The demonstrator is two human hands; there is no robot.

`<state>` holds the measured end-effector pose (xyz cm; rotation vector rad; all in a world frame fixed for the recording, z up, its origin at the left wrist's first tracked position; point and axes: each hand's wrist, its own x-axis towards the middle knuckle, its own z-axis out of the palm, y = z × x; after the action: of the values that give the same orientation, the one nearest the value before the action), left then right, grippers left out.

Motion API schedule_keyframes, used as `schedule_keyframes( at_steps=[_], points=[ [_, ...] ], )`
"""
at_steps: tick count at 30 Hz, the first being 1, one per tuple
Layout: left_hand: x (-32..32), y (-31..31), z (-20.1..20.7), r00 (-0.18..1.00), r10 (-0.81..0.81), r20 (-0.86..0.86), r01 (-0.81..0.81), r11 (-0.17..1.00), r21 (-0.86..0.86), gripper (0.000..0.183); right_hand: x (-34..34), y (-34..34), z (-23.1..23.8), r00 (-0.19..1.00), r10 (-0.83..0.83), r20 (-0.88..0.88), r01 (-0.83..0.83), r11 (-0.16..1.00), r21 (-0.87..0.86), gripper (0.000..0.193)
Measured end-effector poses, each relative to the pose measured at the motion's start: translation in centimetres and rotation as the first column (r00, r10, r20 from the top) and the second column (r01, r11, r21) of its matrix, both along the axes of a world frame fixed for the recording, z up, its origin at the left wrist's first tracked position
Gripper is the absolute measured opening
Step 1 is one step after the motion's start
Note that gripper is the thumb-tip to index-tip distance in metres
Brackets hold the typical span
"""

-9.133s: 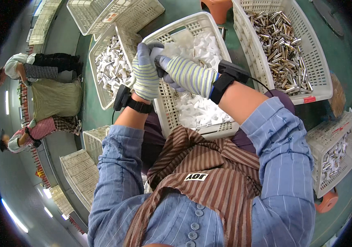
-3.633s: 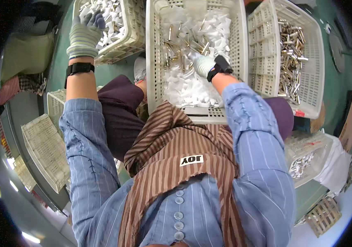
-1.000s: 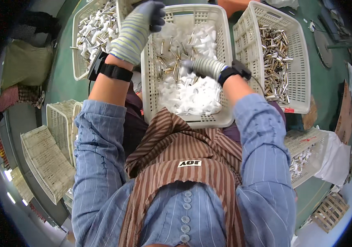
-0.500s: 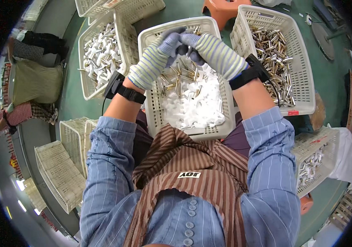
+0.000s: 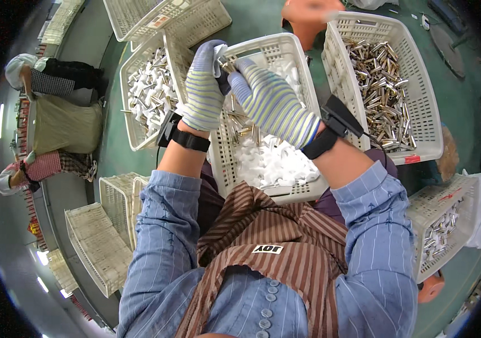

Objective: Sorting white plastic components and metal pins into different bins for manufacturing.

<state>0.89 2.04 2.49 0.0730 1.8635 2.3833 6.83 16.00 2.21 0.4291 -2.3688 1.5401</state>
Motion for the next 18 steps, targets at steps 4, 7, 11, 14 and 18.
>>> schedule_keyframes(
  at_steps=[4, 7, 11, 14, 18],
  points=[
    [0.3, 0.5, -0.6, 0.956, 0.037, -0.291, -0.086, 0.984, -0.155, 0.027, 0.3, -0.6, -0.1, 0.998, -0.055, -0.02, 0.056, 0.997, 0.058, 0.027],
    [0.5, 0.9, -0.7, 0.97, 0.054, -0.237, -0.075, 0.994, -0.08, 0.028, 0.6, -0.7, -0.3, 0.997, -0.081, -0.007, 0.081, 0.99, 0.113, 0.029],
    [1.6, 0.5, -1.7, 0.948, 0.045, -0.315, -0.115, 0.972, -0.206, 0.03, 1.1, -0.9, -1.0, 0.993, -0.093, 0.071, 0.08, 0.982, 0.172, 0.03],
    [1.9, 0.4, -2.0, 0.946, 0.028, -0.322, -0.111, 0.964, -0.243, 0.029, 1.0, -0.5, -1.8, 1.0, 0.013, 0.025, -0.015, 0.995, 0.103, 0.032],
    [3.0, -0.1, -0.5, 0.988, -0.113, -0.11, 0.081, 0.961, -0.263, 0.026, -0.2, 1.4, -0.2, 0.831, 0.381, 0.405, -0.285, 0.917, -0.279, 0.034]
  ],
)
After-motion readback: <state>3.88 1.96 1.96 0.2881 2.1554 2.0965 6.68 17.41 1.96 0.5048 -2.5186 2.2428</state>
